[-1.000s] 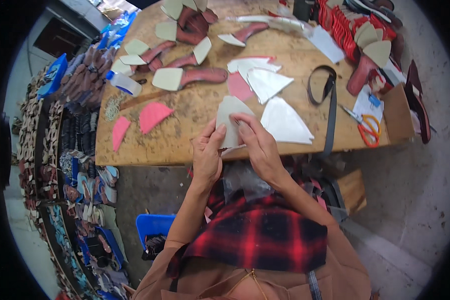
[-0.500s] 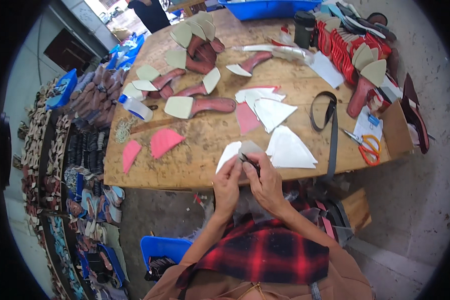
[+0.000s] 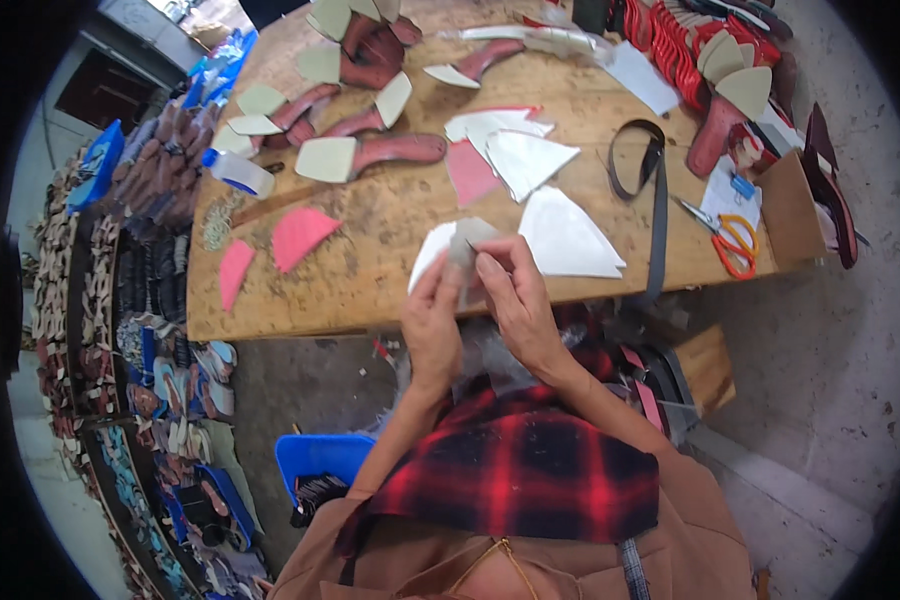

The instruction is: The person assembles shoe components by hand at a wooden workbench. They pick up white and pink curved insole pieces and a thin translucent sheet, layering them together and pressing the edges to adhere them. The person handles the parts one at a time, stacking the finished units on the table.

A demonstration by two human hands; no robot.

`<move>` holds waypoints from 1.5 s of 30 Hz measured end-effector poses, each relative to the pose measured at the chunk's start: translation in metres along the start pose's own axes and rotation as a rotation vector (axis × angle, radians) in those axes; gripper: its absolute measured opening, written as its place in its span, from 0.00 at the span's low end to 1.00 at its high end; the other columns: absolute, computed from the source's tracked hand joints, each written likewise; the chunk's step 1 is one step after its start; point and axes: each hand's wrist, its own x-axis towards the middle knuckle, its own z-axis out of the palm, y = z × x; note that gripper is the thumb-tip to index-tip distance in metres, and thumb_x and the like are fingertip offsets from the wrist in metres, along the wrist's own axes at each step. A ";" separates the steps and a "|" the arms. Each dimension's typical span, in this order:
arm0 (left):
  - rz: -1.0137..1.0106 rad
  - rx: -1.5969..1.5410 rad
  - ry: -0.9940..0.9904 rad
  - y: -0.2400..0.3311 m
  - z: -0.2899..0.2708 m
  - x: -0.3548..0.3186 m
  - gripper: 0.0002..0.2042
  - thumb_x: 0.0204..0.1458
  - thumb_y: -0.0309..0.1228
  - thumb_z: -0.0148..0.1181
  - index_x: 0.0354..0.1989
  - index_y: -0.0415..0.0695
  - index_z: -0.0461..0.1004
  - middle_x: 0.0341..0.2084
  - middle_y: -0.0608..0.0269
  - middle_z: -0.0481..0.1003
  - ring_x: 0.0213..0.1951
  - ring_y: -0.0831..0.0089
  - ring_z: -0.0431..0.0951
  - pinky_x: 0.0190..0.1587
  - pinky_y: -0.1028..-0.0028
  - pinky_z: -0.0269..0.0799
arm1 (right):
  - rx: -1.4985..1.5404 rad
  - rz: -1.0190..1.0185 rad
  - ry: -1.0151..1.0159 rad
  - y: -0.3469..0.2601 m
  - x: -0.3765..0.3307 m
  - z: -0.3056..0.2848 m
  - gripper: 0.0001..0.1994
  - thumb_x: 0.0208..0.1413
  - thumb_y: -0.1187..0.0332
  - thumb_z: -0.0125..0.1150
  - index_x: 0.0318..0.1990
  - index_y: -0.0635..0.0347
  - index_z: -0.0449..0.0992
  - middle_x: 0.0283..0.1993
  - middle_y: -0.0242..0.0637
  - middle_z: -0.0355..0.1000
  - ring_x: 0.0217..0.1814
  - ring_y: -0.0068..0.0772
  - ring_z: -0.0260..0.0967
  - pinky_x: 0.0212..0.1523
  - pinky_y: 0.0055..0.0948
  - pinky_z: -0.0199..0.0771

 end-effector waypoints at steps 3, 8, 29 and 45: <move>0.054 -0.034 -0.026 -0.003 -0.005 -0.002 0.17 0.64 0.28 0.54 0.58 0.35 0.72 0.45 0.58 0.78 0.45 0.74 0.76 0.50 0.75 0.71 | -0.009 -0.021 -0.014 -0.001 -0.005 0.002 0.11 0.67 0.65 0.54 0.51 0.60 0.68 0.41 0.30 0.70 0.36 0.14 0.66 0.34 0.18 0.68; 0.221 0.276 -0.051 -0.011 -0.014 -0.004 0.15 0.62 0.26 0.55 0.56 0.35 0.73 0.42 0.53 0.80 0.42 0.70 0.80 0.47 0.73 0.73 | -0.339 -0.191 0.062 0.005 -0.003 0.002 0.10 0.63 0.68 0.59 0.43 0.68 0.75 0.36 0.34 0.76 0.33 0.17 0.69 0.34 0.23 0.70; -0.179 -0.066 -0.164 -0.009 -0.020 -0.014 0.16 0.62 0.27 0.56 0.55 0.32 0.74 0.44 0.60 0.78 0.45 0.78 0.76 0.49 0.77 0.71 | -0.467 -0.111 0.016 0.006 -0.003 -0.011 0.07 0.57 0.71 0.57 0.36 0.67 0.72 0.30 0.39 0.71 0.29 0.26 0.66 0.33 0.28 0.68; -0.051 -0.064 0.035 -0.025 -0.016 -0.018 0.16 0.63 0.24 0.54 0.57 0.28 0.70 0.50 0.55 0.75 0.49 0.76 0.74 0.53 0.77 0.70 | -0.661 -0.272 0.036 0.016 -0.014 0.004 0.11 0.65 0.66 0.53 0.50 0.60 0.69 0.41 0.45 0.72 0.42 0.46 0.73 0.42 0.37 0.72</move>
